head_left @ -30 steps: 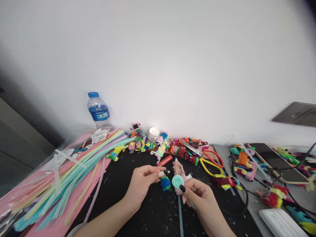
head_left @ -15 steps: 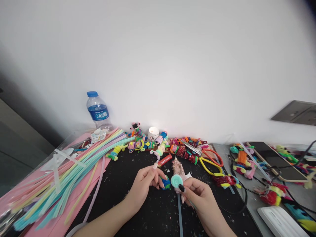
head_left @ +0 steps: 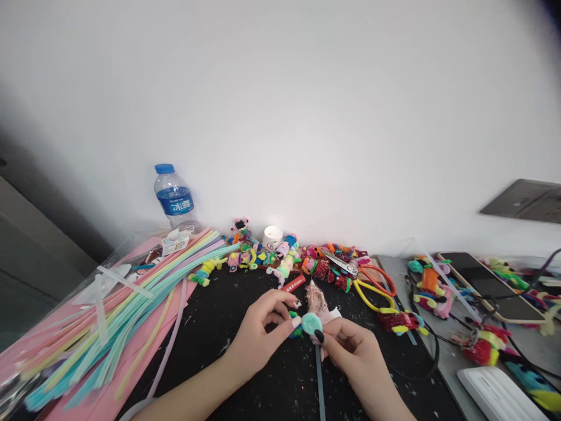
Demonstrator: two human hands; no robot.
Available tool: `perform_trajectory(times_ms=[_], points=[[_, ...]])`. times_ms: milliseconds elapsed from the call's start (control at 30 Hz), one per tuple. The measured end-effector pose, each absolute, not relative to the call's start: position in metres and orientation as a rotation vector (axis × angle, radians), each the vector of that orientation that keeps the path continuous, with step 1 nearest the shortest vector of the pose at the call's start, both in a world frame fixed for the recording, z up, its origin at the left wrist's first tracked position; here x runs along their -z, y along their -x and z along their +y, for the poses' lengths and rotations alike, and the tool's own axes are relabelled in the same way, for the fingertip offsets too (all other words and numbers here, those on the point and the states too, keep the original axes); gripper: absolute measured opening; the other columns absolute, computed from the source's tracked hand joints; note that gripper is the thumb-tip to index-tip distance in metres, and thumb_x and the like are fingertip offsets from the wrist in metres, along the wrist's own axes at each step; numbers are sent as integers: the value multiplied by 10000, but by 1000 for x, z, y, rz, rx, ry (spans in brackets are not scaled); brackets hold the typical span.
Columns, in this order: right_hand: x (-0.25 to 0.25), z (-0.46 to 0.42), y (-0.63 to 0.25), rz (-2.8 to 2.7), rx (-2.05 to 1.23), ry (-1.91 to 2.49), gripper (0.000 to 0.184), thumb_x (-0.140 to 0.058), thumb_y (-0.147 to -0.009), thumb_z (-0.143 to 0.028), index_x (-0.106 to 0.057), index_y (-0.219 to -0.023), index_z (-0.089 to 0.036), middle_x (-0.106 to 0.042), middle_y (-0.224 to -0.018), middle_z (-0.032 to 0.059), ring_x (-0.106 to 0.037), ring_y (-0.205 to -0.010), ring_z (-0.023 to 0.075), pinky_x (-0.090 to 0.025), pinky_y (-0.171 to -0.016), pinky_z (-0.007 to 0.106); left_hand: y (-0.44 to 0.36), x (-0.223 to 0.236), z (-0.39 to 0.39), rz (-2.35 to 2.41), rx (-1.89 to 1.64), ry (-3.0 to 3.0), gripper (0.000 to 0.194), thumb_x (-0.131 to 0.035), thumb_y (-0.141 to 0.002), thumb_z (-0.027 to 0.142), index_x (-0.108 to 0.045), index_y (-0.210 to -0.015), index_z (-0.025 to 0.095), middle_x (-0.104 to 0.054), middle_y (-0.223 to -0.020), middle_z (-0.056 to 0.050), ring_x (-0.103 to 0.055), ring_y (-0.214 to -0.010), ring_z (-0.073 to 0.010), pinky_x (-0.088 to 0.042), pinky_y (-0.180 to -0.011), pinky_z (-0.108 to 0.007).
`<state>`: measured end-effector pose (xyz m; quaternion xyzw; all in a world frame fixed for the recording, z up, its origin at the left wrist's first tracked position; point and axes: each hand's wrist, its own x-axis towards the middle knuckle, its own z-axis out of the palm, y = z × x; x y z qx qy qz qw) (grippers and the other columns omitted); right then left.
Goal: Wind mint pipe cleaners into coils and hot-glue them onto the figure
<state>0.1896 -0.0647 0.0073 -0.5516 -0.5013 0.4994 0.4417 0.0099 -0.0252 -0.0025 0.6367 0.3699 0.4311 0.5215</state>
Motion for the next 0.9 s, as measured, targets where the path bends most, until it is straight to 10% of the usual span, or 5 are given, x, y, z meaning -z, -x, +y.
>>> perform_trajectory(times_ms=[233, 567, 900], points=[[-6, -63, -192, -1223, -1145, 1392, 241, -671, -719, -343, -625, -595, -142, -548, -496, -19, -387, -437, 76, -272, -423, 196, -7, 1, -26, 904, -765, -2161, 578, -398, -570, -103, -594, -991, 241, -572, -1056, -31, -467, -1043, -205, -374, -940, -346], [-6, -67, -187, -1027, -1507, 1254, 301, -732, -667, -392, -597, -597, -132, -566, -442, -27, -335, -359, 34, -197, -381, 169, -13, 5, -26, 895, -951, -1665, 294, -547, -699, 41, -588, -940, 205, -584, -997, -36, -586, -807, -155, -491, -682, -242], [-3, -64, -186, -993, -1596, 1305, 343, -754, -617, -421, -572, -565, -135, -568, -422, -27, -348, -323, 35, -184, -356, 170, -12, 3, -31, 835, -1008, -1661, 258, -566, -720, 50, -599, -919, 210, -634, -1012, -34, -618, -858, -169, -507, -762, -265]])
